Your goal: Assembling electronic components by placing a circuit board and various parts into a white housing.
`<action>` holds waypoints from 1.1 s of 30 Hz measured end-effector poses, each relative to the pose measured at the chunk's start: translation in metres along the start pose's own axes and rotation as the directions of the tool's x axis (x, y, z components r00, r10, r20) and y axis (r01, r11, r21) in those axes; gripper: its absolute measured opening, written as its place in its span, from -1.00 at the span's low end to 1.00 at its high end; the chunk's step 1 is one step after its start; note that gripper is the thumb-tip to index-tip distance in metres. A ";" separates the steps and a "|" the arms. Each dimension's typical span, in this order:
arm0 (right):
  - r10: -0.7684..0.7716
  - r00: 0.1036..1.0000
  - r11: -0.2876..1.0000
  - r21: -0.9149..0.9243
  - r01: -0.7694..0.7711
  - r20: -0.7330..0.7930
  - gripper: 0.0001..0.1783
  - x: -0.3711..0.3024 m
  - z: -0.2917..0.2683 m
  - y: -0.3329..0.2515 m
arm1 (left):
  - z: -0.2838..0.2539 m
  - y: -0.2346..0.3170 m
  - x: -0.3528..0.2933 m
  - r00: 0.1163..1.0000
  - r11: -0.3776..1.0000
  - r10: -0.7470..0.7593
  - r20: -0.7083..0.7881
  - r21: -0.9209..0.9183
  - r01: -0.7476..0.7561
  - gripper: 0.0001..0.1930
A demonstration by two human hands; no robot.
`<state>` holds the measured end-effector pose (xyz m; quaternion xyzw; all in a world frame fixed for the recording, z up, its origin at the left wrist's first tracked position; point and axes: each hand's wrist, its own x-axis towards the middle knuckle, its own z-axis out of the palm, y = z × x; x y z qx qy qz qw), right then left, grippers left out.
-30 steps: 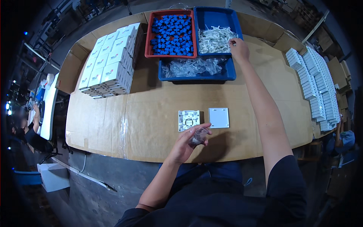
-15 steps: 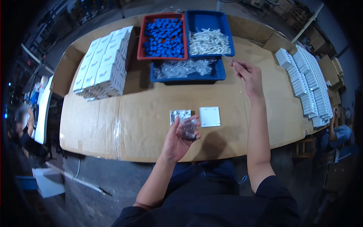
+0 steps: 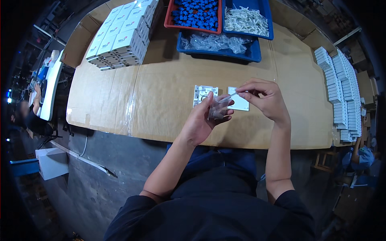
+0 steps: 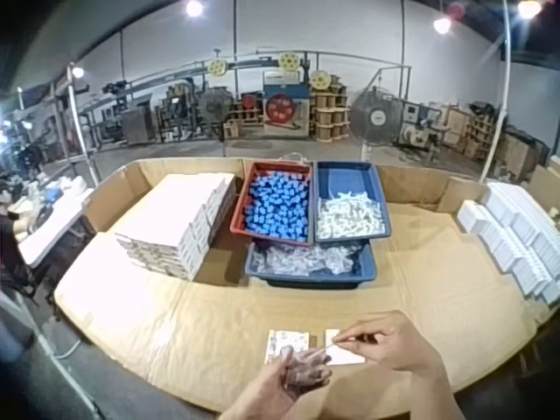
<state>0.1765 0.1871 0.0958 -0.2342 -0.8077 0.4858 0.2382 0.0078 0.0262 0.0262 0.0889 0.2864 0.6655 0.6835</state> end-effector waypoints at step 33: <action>-0.024 0.912 0.995 0.094 -0.016 0.409 -0.90 0.017 0.022 0.008 | -0.004 -0.006 -0.002 0.995 0.998 -0.058 0.084 -0.032 0.061 -0.53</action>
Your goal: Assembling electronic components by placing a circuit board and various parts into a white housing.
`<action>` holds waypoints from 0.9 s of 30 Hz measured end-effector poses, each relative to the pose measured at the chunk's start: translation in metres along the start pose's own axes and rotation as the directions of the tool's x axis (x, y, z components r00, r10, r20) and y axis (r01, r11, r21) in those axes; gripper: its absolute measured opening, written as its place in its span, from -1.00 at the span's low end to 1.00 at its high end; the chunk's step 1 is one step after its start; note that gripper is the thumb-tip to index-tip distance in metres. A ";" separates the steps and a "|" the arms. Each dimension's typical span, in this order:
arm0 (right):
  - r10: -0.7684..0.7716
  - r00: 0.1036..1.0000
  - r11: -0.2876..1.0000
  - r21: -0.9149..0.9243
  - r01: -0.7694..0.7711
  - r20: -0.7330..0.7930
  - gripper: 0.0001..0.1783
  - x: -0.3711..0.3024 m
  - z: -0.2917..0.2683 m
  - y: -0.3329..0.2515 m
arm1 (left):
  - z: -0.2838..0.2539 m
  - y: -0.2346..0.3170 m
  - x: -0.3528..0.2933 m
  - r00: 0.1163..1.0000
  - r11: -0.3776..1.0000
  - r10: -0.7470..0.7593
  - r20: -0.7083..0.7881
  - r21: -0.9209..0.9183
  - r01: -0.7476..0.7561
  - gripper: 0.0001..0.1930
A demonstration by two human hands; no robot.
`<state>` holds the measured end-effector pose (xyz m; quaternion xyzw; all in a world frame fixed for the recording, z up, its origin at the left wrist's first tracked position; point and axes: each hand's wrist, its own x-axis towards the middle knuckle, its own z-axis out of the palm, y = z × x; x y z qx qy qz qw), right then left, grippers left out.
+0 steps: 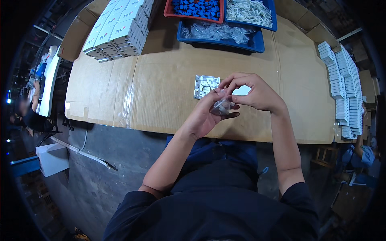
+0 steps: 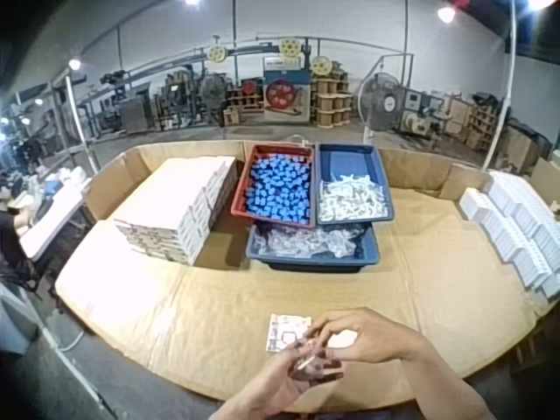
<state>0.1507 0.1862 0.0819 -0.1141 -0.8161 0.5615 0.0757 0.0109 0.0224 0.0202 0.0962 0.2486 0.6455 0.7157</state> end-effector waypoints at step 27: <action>-0.137 0.986 0.985 -0.120 0.125 -0.093 -0.89 -0.007 0.015 0.015 | -0.022 -0.008 0.002 0.931 0.894 0.245 -0.271 0.434 -0.109 -0.73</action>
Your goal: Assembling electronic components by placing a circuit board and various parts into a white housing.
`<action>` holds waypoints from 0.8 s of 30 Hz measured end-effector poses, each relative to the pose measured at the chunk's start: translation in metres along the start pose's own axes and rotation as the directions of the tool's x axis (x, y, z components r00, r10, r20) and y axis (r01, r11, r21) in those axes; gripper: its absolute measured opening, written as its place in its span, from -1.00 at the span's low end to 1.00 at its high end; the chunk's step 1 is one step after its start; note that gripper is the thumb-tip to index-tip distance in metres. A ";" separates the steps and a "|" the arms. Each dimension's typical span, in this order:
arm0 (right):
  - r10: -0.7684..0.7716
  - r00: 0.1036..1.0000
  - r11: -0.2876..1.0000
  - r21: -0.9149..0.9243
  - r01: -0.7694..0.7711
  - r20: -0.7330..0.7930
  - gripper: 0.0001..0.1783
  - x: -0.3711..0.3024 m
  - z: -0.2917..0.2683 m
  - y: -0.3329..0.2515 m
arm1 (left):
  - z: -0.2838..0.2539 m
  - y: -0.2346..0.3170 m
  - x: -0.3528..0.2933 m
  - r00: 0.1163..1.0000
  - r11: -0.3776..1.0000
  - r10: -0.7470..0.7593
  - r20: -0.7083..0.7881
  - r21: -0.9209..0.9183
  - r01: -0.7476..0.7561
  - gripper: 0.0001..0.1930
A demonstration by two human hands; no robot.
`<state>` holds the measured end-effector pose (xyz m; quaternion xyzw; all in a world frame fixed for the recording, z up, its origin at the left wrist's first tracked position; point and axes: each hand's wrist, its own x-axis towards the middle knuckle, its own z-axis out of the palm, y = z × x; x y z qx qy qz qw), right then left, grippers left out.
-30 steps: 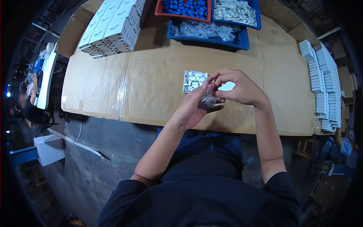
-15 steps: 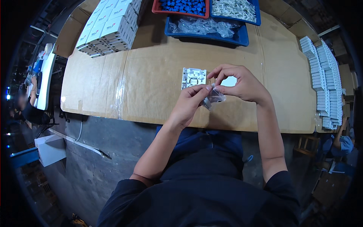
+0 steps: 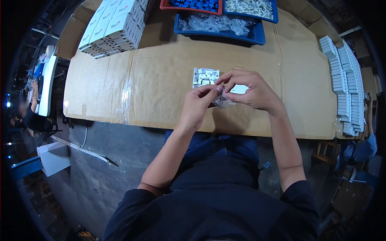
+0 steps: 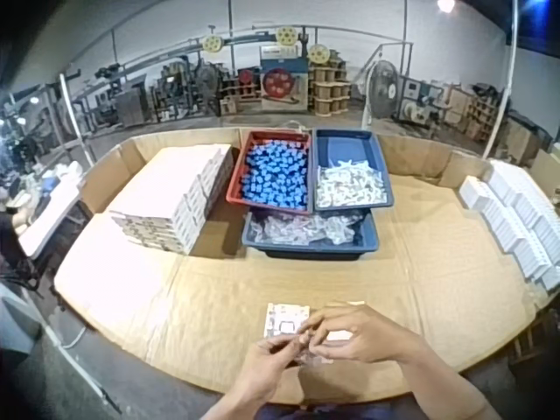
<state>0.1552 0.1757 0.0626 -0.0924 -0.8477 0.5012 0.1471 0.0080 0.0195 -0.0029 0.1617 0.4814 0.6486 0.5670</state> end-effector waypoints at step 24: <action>0.282 0.959 0.954 0.102 -0.281 0.005 -0.87 -0.017 -0.005 0.005 | 0.008 -0.005 0.000 0.974 0.954 0.225 -0.007 0.203 -0.219 -0.78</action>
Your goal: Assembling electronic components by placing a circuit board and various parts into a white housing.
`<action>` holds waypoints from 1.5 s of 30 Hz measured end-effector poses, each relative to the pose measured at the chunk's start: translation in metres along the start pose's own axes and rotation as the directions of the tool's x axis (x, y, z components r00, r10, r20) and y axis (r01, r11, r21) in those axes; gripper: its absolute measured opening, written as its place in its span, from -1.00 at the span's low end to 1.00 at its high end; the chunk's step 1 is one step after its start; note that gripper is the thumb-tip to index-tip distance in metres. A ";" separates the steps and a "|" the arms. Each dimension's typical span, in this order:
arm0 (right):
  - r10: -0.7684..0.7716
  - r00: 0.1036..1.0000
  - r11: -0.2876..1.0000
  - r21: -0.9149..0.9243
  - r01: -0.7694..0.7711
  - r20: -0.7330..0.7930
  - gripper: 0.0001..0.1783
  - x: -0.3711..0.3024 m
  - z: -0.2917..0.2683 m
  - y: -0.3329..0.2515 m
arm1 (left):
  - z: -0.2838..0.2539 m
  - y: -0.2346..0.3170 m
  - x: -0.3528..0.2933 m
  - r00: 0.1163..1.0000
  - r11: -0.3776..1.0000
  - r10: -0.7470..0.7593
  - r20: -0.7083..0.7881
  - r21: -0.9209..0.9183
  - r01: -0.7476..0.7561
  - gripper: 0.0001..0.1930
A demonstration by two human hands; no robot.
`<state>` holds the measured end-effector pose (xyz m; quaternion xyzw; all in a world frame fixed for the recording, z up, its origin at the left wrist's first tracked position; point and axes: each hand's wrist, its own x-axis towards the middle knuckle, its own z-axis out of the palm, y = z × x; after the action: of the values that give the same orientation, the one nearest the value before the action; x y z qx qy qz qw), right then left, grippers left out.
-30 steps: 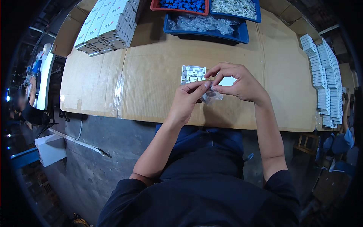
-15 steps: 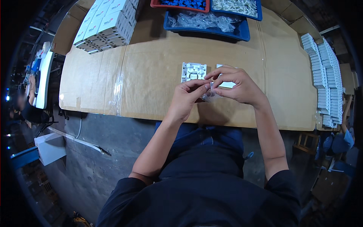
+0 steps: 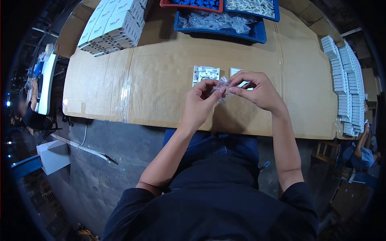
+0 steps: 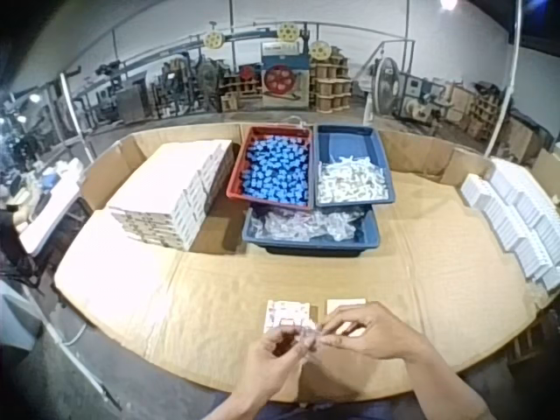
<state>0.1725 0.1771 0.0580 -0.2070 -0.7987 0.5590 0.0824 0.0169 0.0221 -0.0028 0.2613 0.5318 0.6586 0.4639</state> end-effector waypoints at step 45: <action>0.156 0.804 0.739 0.608 0.290 -0.574 -0.89 -0.006 0.089 0.033 | 0.011 0.002 -0.005 0.971 0.984 0.175 -0.161 0.058 -0.168 -0.83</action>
<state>0.1532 0.1082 -0.0046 -0.2955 -0.4838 0.7108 0.4164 0.0278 0.0230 0.0032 0.2610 0.5582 0.7036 0.3538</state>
